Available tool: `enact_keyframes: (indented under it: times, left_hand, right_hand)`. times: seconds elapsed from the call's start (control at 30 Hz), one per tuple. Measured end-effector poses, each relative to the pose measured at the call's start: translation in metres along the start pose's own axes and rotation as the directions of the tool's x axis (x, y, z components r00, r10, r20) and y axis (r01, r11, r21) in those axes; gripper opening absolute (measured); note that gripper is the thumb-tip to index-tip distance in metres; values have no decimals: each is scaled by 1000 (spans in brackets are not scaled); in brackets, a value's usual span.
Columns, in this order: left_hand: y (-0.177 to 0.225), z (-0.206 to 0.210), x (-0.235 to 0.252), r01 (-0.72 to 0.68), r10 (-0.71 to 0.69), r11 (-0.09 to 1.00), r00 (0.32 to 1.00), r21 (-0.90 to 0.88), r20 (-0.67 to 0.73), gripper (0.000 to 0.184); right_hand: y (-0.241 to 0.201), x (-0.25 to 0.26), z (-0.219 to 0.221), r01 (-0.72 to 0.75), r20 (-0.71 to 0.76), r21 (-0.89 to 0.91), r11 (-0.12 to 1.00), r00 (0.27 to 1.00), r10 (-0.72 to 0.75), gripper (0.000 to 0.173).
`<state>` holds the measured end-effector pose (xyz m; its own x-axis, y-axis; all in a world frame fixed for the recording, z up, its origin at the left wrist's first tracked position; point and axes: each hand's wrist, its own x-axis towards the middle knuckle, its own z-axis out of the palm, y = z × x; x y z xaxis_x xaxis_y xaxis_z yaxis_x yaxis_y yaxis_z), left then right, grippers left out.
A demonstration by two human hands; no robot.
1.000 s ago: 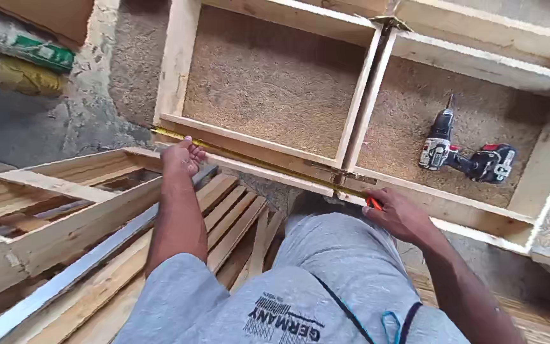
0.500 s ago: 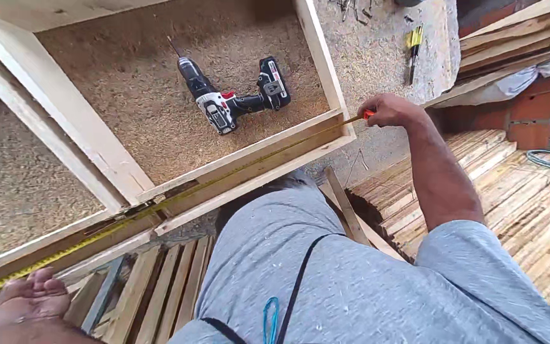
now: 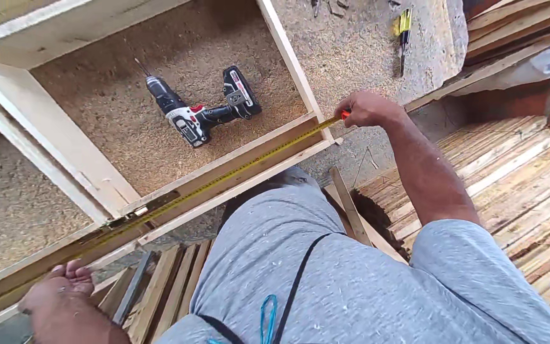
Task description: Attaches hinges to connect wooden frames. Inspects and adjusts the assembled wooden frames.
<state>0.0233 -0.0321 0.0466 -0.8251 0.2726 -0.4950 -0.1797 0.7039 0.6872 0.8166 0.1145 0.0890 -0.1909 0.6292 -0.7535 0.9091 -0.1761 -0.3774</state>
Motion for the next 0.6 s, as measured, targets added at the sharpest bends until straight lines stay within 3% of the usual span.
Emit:
enact_keyframes:
  times: [0.17,0.27,0.4,0.5,0.6]
  left_hand:
    - [-1,4,4,12,-13,1000,1000,-25,-9,2]
    - [8,-6,-1,54,-56,960,998,-274,-1,5]
    - [14,-38,-38,-34,-4,824,998,-565,-66,13]
    - [-1,-37,-62,-38,23,794,999,-607,-33,17]
    - [-7,-12,-91,-101,137,762,991,-640,7,14]
  right_hand:
    - [7,-2,4,15,-30,-36,999,999,-16,34]
    - [-8,-19,13,119,-89,12,993,989,-117,30]
    - [-64,-44,43,258,0,103,961,966,-259,44]
    - [-128,-39,92,319,62,77,945,944,-324,61]
    - [-195,-16,132,378,85,26,925,921,-379,60]
